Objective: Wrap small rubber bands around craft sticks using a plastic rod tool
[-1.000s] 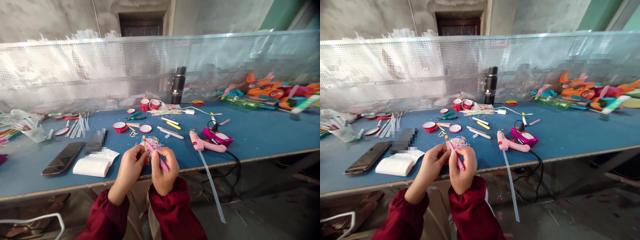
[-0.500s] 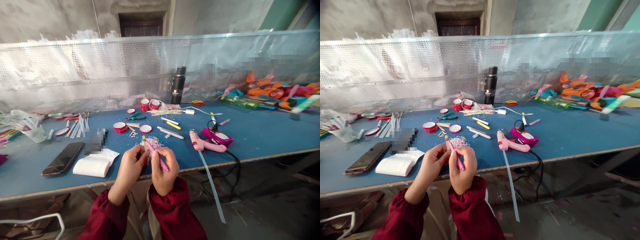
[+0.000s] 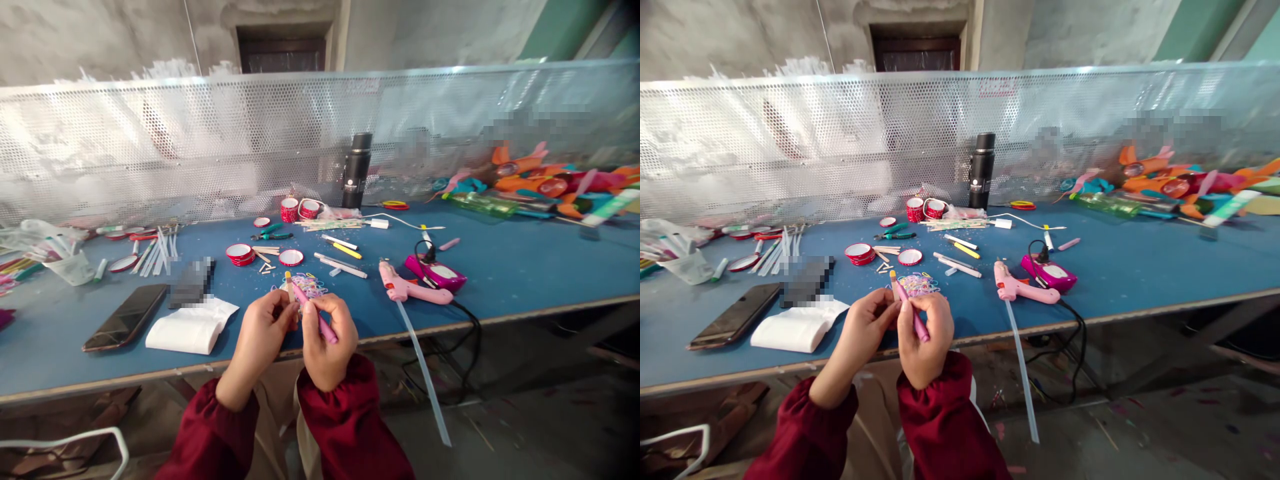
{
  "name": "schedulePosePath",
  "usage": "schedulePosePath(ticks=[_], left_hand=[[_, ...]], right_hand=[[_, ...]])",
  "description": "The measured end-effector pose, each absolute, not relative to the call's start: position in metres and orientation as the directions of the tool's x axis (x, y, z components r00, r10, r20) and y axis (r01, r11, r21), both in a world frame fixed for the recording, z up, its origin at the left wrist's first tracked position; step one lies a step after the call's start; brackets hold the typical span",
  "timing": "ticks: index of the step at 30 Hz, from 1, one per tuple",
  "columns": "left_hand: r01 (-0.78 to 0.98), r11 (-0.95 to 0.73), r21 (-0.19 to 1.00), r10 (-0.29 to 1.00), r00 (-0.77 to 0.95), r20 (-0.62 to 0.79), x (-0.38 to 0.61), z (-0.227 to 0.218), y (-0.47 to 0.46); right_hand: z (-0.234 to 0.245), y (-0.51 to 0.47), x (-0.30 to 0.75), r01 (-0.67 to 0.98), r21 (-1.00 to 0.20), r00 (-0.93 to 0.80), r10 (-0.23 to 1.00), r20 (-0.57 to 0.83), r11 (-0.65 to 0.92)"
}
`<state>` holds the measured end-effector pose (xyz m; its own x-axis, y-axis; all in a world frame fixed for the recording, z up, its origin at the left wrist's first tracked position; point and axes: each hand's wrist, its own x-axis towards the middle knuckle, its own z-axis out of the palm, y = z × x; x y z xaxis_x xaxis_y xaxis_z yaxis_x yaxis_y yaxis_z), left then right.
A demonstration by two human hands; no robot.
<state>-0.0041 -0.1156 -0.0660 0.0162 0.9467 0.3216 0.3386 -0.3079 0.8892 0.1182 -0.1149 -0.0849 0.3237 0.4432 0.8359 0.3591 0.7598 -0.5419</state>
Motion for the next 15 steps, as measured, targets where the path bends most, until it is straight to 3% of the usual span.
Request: schedulePosePath(ticks=[15], left_hand=[[0.332,-0.316,0.889,0.943,0.009,0.332,-0.0045,-0.0679,-0.1153]], right_hand=[[-0.0883,-0.1143,0.1182,0.328,-0.548,0.303,0.463,0.833,0.770]])
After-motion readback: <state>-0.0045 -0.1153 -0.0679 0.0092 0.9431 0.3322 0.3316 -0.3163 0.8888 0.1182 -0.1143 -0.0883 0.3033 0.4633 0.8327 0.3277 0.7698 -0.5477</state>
